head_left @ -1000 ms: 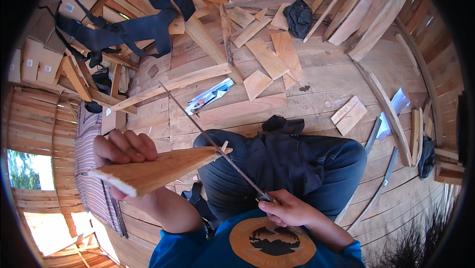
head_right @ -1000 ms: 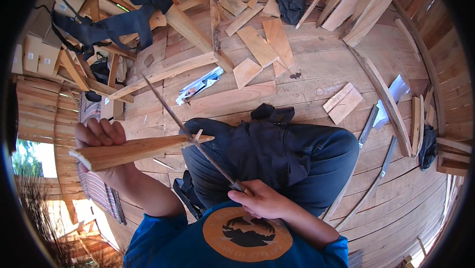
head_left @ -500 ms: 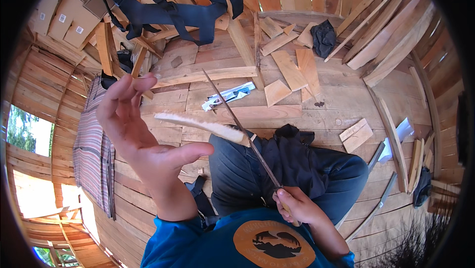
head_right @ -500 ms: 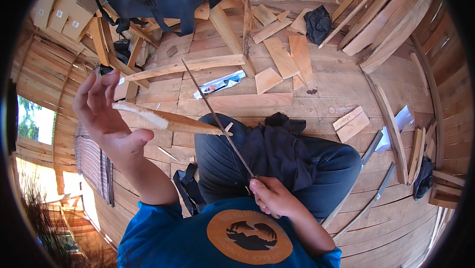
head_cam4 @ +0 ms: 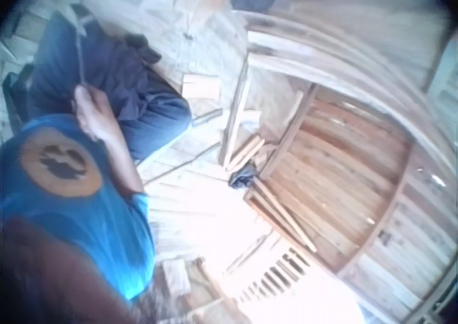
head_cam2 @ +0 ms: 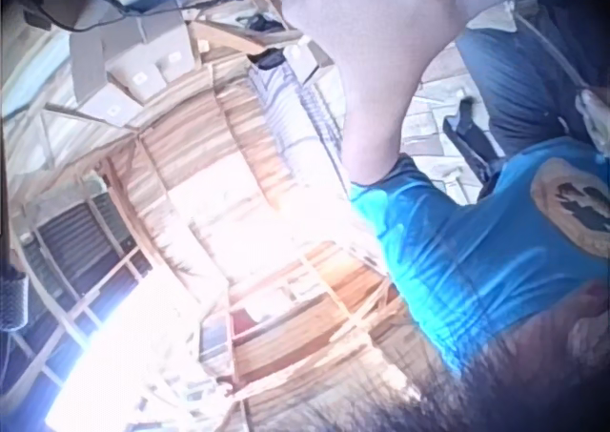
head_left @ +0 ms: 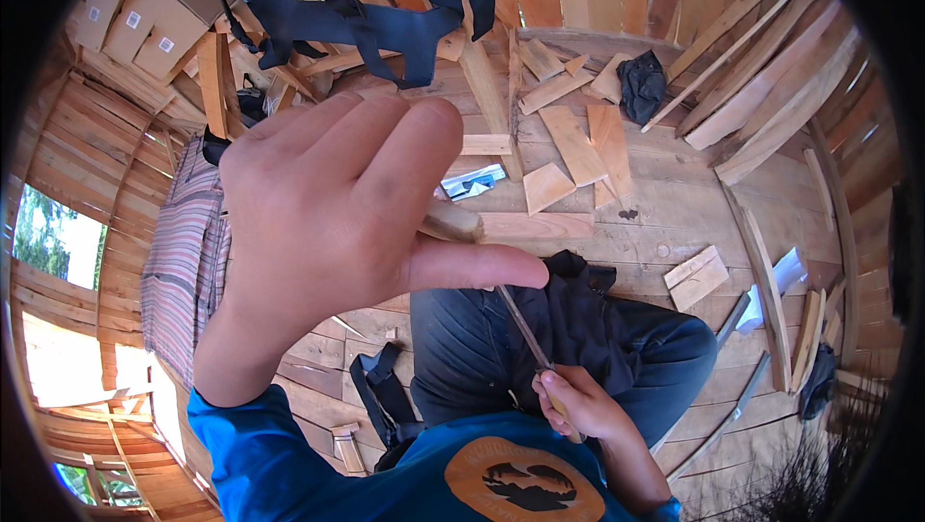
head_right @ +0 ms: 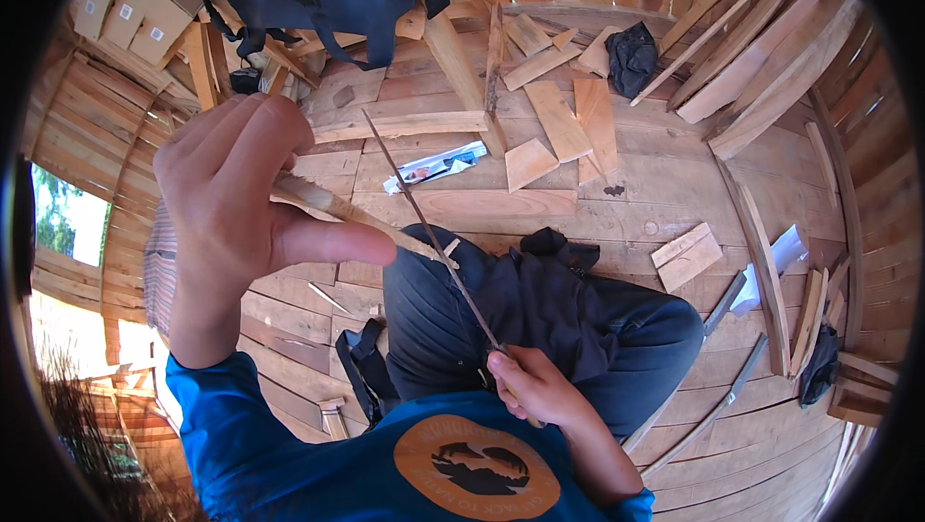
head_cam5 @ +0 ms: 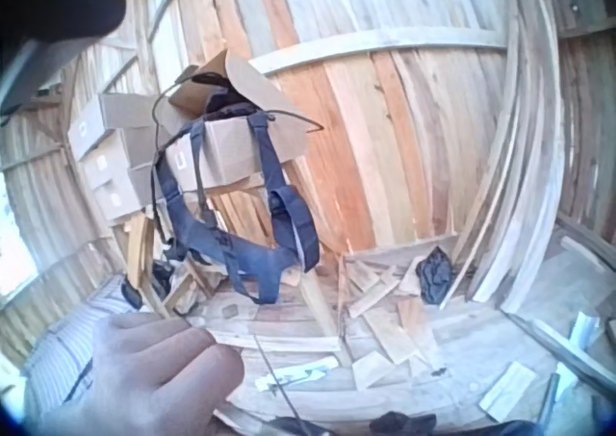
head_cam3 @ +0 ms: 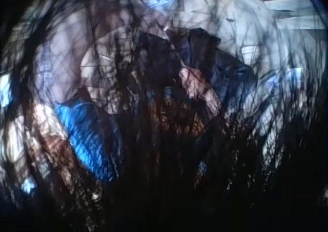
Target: The person saws a piece of wood by hand using a long blade, then holds the wood to inspect the cut.
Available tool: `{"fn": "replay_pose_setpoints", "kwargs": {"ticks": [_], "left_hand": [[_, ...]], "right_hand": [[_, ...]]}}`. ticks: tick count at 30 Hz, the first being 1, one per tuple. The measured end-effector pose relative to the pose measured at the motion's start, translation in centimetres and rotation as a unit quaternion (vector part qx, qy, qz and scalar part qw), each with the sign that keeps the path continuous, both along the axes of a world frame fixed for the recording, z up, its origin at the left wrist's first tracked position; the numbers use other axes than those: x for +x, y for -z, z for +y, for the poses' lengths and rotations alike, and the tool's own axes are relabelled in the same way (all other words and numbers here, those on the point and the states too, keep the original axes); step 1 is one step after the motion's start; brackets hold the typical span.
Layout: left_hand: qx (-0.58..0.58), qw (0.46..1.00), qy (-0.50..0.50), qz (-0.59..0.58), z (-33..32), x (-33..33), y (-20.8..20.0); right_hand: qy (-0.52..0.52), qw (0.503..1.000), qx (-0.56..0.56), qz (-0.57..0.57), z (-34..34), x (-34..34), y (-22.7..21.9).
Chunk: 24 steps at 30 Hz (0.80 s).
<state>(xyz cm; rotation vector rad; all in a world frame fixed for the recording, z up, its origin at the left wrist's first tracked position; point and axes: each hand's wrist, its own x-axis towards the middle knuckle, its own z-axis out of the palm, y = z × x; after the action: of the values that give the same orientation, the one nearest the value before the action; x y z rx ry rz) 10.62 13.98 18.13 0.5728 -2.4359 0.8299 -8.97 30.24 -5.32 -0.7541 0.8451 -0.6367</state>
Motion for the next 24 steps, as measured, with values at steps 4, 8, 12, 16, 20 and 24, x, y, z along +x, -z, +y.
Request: {"fn": "replay_pose_setpoints", "kwargs": {"ticks": [4,8,12,16,20,24], "left_hand": [[-0.033,0.998,0.036,-0.040,-1.1,-0.2,-0.3],[-0.019,0.993,0.073,-0.096,-1.8,-0.3,-0.8],[0.015,0.987,0.103,-0.120,-3.2,0.0,-0.7],[0.036,0.986,0.098,-0.131,-3.7,0.2,-0.8],[0.043,0.985,0.056,-0.159,-2.8,0.8,-0.9],[0.050,0.976,-0.009,-0.214,-1.9,1.6,-2.1]], "right_hand": [[-0.022,1.000,-0.007,0.013,-0.4,-0.4,0.0],[-0.026,0.999,0.005,0.022,-0.6,-0.5,-0.1],[-0.010,1.000,-0.002,-0.001,-0.7,-0.2,0.0],[0.012,1.000,0.006,-0.020,-0.4,0.4,-0.4],[0.005,0.995,0.042,-0.093,-0.4,0.4,0.2],[-0.009,0.900,0.201,-0.386,-0.2,0.9,3.0]]}}
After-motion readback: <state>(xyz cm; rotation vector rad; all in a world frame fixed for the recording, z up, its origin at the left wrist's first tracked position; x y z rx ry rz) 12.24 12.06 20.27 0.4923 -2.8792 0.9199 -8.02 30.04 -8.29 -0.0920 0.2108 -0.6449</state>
